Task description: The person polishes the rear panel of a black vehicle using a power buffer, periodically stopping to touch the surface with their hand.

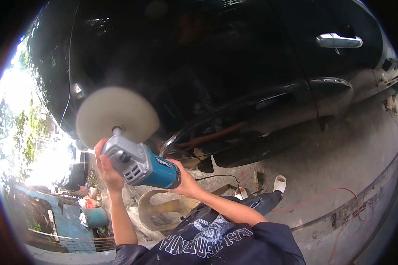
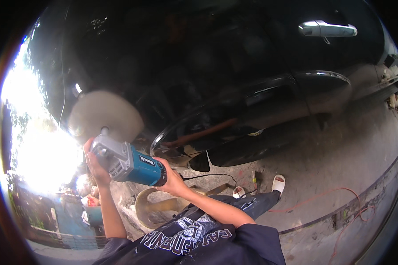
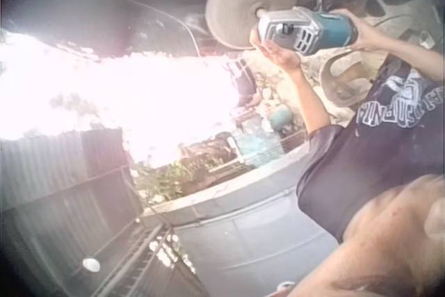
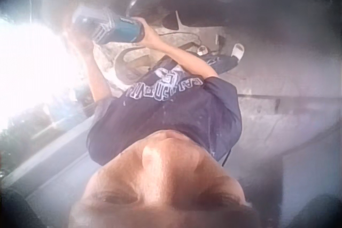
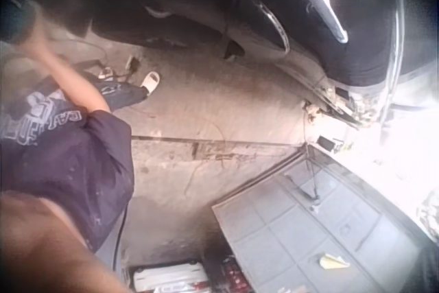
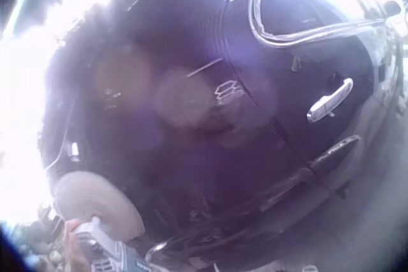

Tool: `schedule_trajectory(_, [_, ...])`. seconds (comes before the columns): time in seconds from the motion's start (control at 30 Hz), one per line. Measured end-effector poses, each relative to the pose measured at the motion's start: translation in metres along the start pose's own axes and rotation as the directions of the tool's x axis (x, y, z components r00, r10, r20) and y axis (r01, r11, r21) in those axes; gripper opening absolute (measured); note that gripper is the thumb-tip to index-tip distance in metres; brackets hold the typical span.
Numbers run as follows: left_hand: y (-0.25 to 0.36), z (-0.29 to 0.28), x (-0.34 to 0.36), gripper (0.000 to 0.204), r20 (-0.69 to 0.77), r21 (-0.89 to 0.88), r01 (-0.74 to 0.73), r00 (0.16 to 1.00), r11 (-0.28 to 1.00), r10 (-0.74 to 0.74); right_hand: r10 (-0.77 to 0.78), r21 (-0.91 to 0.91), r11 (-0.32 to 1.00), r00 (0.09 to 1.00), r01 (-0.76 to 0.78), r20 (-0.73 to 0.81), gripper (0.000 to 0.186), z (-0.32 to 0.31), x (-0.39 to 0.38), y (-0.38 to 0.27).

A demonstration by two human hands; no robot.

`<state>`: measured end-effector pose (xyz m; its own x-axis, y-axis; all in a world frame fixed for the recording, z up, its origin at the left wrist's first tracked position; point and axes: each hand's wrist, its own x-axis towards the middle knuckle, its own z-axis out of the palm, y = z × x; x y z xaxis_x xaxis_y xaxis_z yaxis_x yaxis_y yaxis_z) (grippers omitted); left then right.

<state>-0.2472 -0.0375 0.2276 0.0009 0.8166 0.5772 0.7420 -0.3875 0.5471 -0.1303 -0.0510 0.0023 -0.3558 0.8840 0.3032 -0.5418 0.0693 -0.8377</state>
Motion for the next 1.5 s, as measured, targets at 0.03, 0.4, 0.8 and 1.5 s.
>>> schedule_trajectory(0.03, [-0.020,-0.010,-0.009,0.057,-0.068,-0.057,0.033,0.997,0.998,-0.037,0.029,-0.047,0.999,1.000,-0.028,0.009,0.100,0.001,-0.003,-0.004])
schedule_trajectory(0.4, [-0.080,0.005,-0.049,0.051,-0.172,-0.713,0.136,0.917,0.688,-0.360,0.036,-0.693,0.720,0.995,0.042,0.097,0.096,-0.054,-0.014,-0.068])
schedule_trajectory(0.8, [0.147,0.100,0.071,0.036,0.107,-0.273,-0.034,0.992,0.961,0.065,-0.164,-0.437,0.899,0.928,0.001,-0.334,0.098,-0.100,-0.057,-0.142])
schedule_trajectory(1.5, [-0.155,0.032,-0.137,0.075,-0.021,-0.997,-0.070,0.665,-0.035,-0.747,0.446,-0.930,0.368,0.872,0.028,0.202,0.112,-0.018,0.005,-0.106])
